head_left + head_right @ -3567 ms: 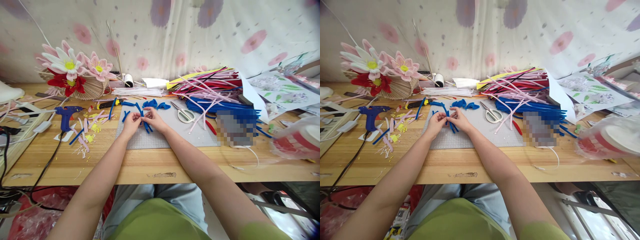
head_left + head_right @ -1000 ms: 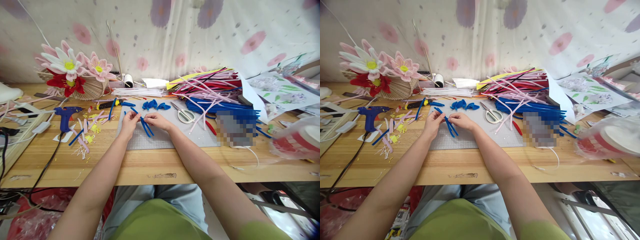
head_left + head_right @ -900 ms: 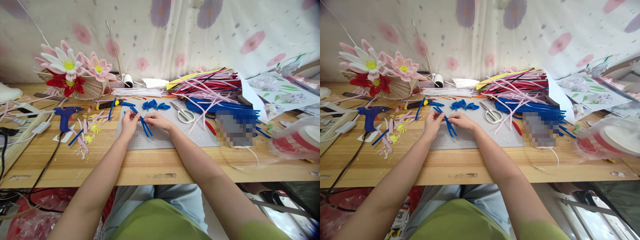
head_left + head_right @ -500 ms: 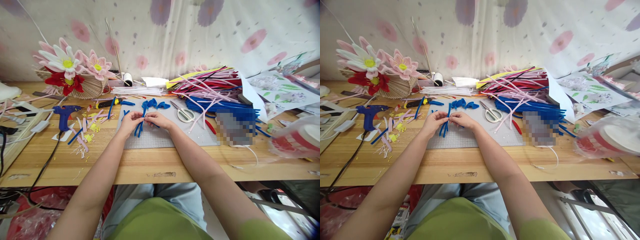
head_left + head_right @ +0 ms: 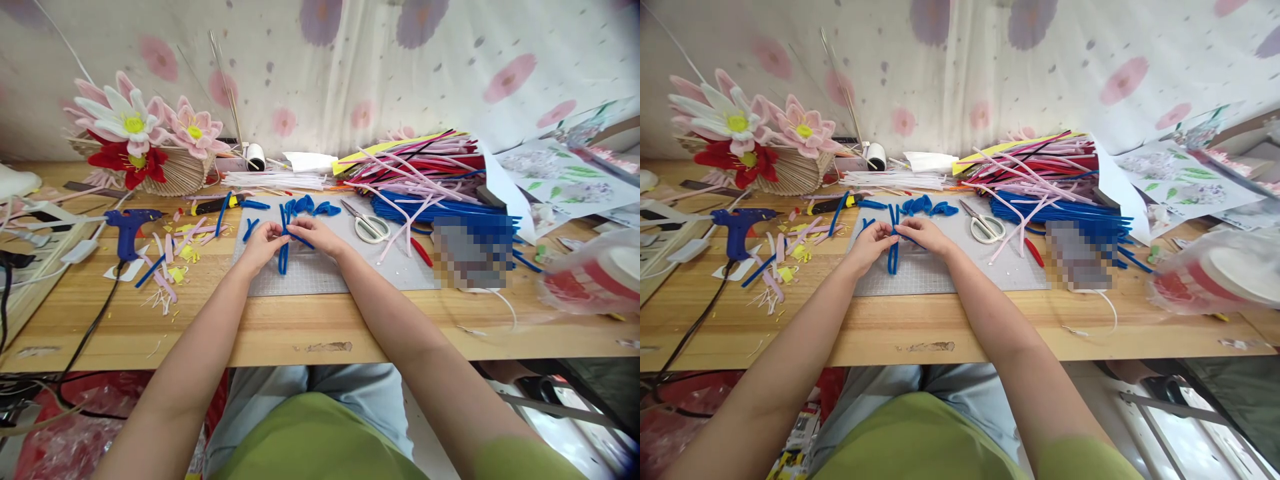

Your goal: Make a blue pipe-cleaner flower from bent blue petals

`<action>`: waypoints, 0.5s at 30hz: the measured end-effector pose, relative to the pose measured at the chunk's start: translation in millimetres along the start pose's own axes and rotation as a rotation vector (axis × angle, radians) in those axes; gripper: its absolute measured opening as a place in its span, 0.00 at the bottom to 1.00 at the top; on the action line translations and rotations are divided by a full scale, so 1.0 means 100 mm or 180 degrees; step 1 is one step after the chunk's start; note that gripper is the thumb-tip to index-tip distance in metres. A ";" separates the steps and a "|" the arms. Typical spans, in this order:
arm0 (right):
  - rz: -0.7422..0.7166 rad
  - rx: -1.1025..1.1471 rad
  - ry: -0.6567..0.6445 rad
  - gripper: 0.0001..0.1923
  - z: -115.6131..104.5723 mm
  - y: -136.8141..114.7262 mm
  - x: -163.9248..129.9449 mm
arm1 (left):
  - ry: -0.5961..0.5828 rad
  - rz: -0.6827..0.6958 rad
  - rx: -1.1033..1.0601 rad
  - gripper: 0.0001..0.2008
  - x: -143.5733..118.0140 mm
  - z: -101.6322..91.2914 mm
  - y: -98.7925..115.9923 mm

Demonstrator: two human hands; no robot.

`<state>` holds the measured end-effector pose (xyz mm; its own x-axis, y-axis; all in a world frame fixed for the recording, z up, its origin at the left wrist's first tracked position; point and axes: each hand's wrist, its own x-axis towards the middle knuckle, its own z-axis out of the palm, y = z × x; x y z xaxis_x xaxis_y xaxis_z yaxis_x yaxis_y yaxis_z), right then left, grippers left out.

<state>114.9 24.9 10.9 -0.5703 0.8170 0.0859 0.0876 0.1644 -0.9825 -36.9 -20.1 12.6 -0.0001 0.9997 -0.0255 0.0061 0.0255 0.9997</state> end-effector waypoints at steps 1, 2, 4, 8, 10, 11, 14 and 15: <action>-0.0046 0.0072 0.0059 0.17 0.01 0.00 0.00 | -0.0034 0.0028 0.0024 0.14 0.00 0.01 -0.02; -0.0071 0.0143 0.0094 0.17 0.01 0.00 0.01 | -0.0099 0.0048 0.0037 0.14 0.01 0.02 -0.03; -0.0024 0.0237 0.0182 0.17 0.01 0.02 0.03 | -0.0199 0.0126 0.0045 0.12 0.03 0.04 -0.07; 0.0193 0.0076 0.0495 0.16 0.00 0.06 0.06 | -0.0003 0.0366 0.0518 0.08 0.07 0.02 -0.12; 0.0163 -0.0186 0.0620 0.15 0.01 0.06 0.07 | 0.0184 0.0514 0.1103 0.06 0.07 -0.01 -0.11; 0.0104 -0.0370 0.0695 0.15 0.02 0.06 0.08 | 0.0256 0.0593 0.1427 0.06 0.07 -0.03 -0.10; -0.0122 -0.0885 0.0884 0.13 0.05 0.03 0.08 | 0.0296 0.0844 0.2141 0.07 0.04 -0.06 -0.06; -0.0173 -0.0979 0.0901 0.12 0.06 0.03 0.08 | 0.0251 0.0928 0.2230 0.07 0.03 -0.06 -0.05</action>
<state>106.0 28.3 8.1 -0.3376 0.9151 0.2205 0.3277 0.3338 -0.8838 -43.3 -17.2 7.6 0.0276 0.9636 0.2658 0.6500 -0.2194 0.7276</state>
